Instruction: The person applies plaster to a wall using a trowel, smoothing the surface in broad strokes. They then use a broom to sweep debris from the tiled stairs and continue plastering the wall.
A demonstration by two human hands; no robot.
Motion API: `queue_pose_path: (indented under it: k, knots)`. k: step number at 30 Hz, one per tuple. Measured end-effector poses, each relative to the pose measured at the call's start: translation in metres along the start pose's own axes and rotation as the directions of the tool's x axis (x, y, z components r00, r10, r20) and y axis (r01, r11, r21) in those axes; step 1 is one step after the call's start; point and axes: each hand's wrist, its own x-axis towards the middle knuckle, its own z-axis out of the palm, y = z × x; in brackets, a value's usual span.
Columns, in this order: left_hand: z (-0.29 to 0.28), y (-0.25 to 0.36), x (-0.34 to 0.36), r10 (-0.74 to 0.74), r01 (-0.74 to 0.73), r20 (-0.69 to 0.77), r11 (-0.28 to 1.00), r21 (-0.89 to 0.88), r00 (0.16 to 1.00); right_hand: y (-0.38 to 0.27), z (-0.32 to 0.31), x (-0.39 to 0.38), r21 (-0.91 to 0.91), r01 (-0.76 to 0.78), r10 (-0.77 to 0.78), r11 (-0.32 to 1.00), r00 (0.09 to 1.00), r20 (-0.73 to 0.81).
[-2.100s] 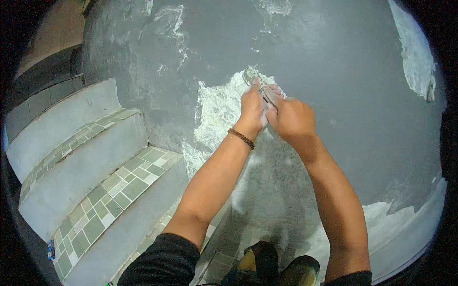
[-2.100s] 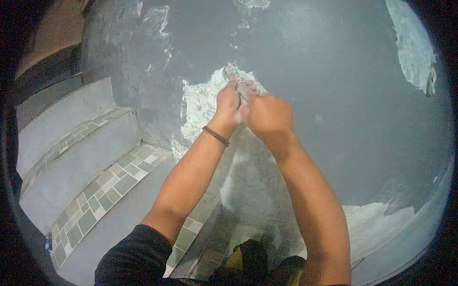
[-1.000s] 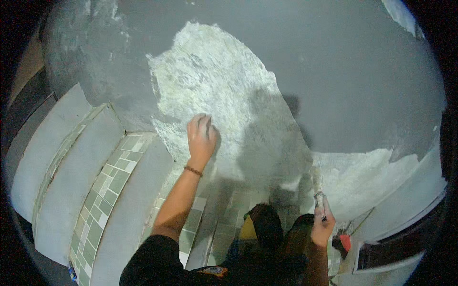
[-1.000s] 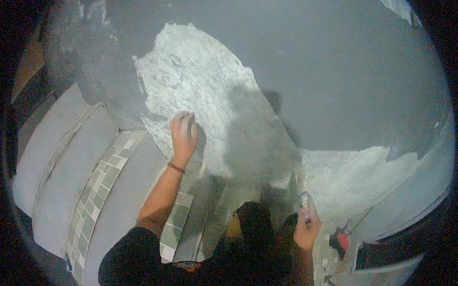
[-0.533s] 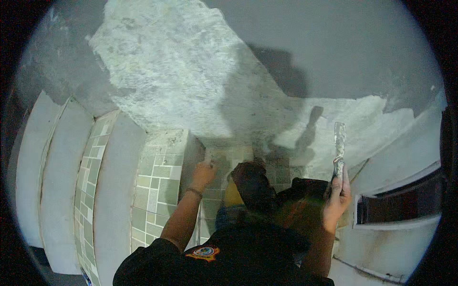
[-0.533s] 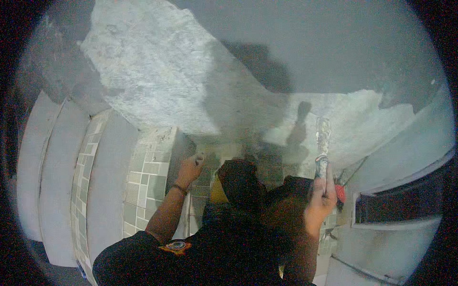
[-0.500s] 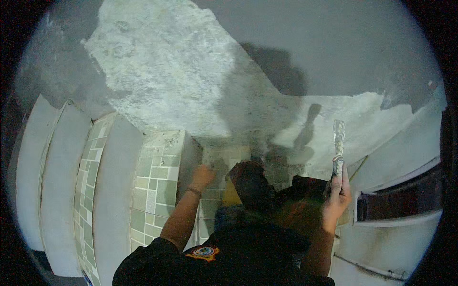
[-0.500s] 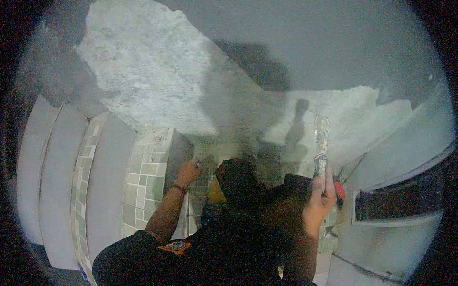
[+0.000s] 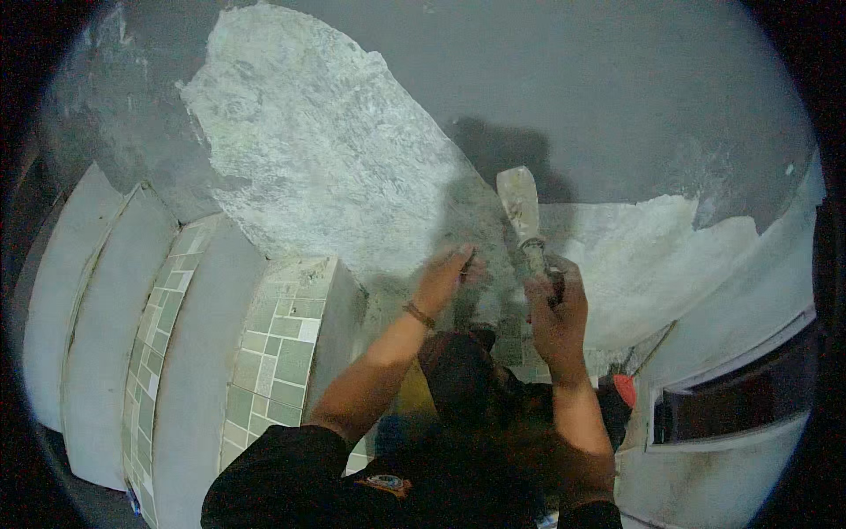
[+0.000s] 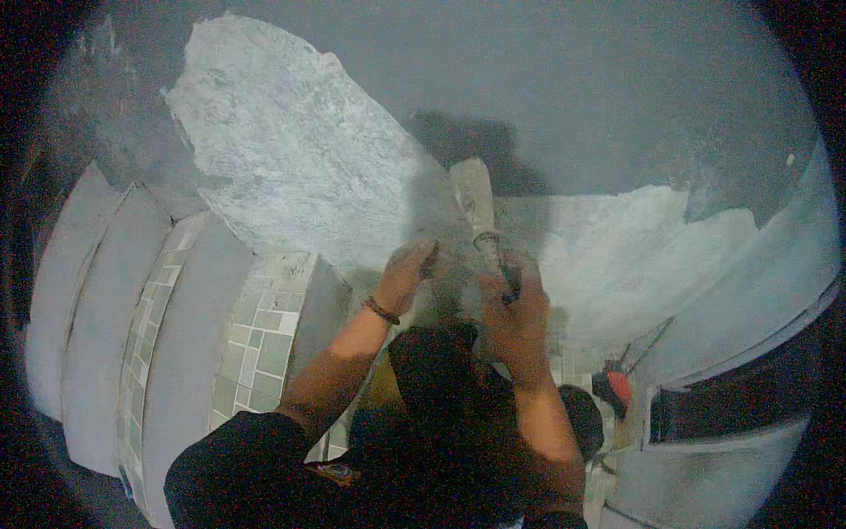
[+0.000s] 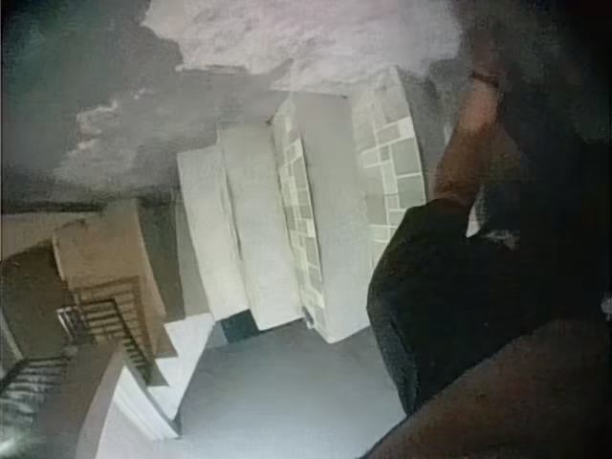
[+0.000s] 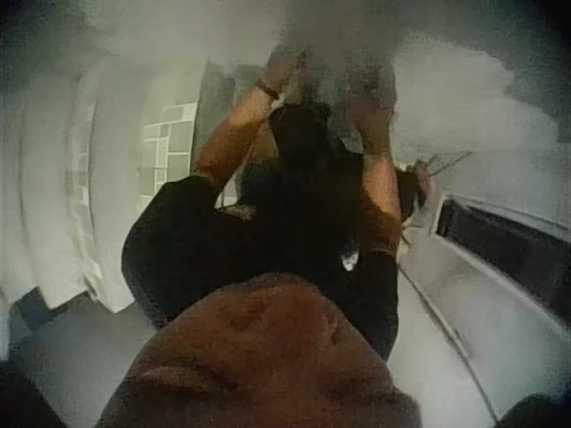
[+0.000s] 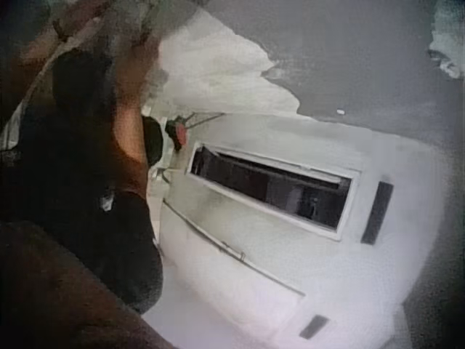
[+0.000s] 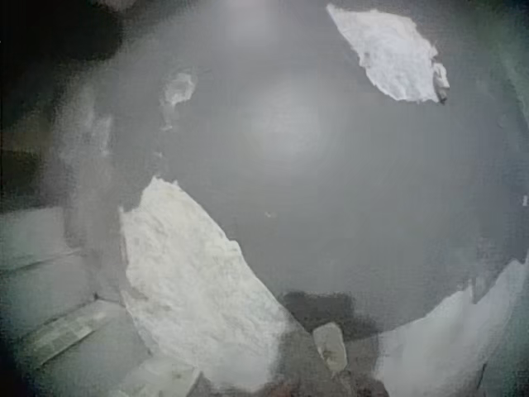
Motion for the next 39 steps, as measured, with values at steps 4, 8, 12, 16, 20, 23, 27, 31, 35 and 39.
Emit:
queue_pose_path:
  k: [4,8,12,16,20,23,27,31,35,39]
  knots:
    - [0.043,0.013,0.017,-0.217,0.209,0.050,0.815,-0.541,0.975,0.034,0.017,-0.001,-0.119,-0.059,0.068,0.991,0.995,0.075]
    - [0.056,0.008,0.020,-0.162,0.139,0.007,0.826,-0.546,0.987,0.056,0.025,0.011,-0.053,-0.140,0.145,0.989,0.982,0.117]
    - [0.053,0.004,0.020,-0.145,0.116,0.005,0.769,-0.629,0.989,0.058,0.038,0.019,-0.088,-0.038,0.054,0.995,0.980,0.190]
    - [0.051,0.003,0.019,-0.068,0.065,0.024,0.701,-0.711,0.997,0.050,0.055,0.018,0.059,0.018,-0.028,0.998,0.985,0.173]
    - [0.046,0.006,0.023,-0.046,0.048,0.022,0.703,-0.710,0.999,0.051,0.068,0.025,0.106,0.044,-0.064,0.993,0.980,0.188]
    - [0.041,0.005,0.027,-0.088,0.060,-0.008,0.740,-0.670,0.996,0.060,0.076,0.033,0.076,-0.060,0.040,0.995,0.968,0.247]
    - [0.037,-0.010,0.037,-0.020,-0.009,-0.041,0.793,-0.609,0.999,0.075,0.086,0.035,-0.118,0.001,0.025,0.993,0.974,0.224]
    - [0.029,-0.039,0.045,0.209,-0.216,-0.170,0.976,-0.026,0.963,0.079,0.092,0.033,-0.053,-0.008,0.021,0.999,0.970,0.241]
    - [0.027,-0.043,0.058,0.459,-0.395,-0.160,0.862,0.317,0.874,0.069,0.097,0.042,-0.079,-0.020,0.034,0.997,0.983,0.179]
    - [0.023,-0.006,0.066,0.140,-0.182,-0.156,0.938,-0.295,0.978,0.060,0.105,0.057,-0.019,-0.064,0.067,0.998,0.974,0.217]
